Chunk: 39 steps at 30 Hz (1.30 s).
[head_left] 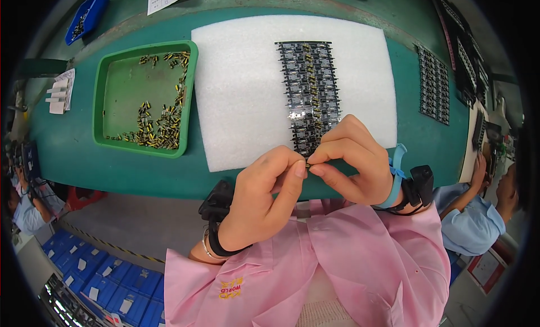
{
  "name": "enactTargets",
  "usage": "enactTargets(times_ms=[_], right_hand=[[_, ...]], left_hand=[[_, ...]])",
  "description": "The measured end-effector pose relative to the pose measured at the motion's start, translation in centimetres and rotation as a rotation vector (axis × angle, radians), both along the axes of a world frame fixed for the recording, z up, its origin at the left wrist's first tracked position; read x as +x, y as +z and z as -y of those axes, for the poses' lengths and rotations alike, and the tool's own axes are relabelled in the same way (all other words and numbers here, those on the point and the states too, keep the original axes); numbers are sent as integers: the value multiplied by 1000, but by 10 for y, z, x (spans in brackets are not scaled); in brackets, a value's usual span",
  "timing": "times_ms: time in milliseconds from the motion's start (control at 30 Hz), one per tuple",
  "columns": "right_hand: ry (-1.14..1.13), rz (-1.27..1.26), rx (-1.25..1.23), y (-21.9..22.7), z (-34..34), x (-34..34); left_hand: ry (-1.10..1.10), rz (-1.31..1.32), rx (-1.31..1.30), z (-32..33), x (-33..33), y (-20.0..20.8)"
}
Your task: The person picks up capacitors from a tray and inserts them into a circuit board strip, occasionally holding several in their palm. After placing the components, the person uses their fingers to press them firmly into the board and points at them.
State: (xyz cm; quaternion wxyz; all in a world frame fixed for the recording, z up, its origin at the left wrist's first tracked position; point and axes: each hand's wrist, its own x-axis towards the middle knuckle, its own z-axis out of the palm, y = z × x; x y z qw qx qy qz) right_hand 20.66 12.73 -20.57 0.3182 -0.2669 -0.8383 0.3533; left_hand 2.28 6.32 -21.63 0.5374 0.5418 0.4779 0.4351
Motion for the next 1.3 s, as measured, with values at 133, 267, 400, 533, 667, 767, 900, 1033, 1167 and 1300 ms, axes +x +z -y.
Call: enactTargets(times_ms=[133, 267, 400, 533, 667, 767, 900, 1033, 1167, 1300], right_hand=[[-98, 82, 0, -2, -6, 10], [-195, 221, 66, -20, -12, 16], [-208, 311, 121, -34, -18, 9], [-189, 343, 104, -42, -19, 0], [-186, 362, 105, -45, -20, -6], [-186, 374, 107, -46, -20, -10], [-187, 386, 100, -47, -19, -14], [-196, 397, 124, -48, -19, -18], [-204, 412, 153, -48, -18, -23], [-205, 436, 169, -48, -17, -27]], left_hand=[[-16, -49, -18, -4, -2, -5], [19, -236, -22, -7, -3, -19], [87, -444, 75, -10, -5, -36], [115, -536, 138, -12, -11, -48], [112, -560, 136, -13, -15, -52], [107, -563, 134, -13, -17, -54], [100, -564, 142, -13, -20, -57], [99, -561, 140, -13, -23, -59], [98, -558, 134, -14, -25, -60], [65, -573, 127, -14, -29, -58]])
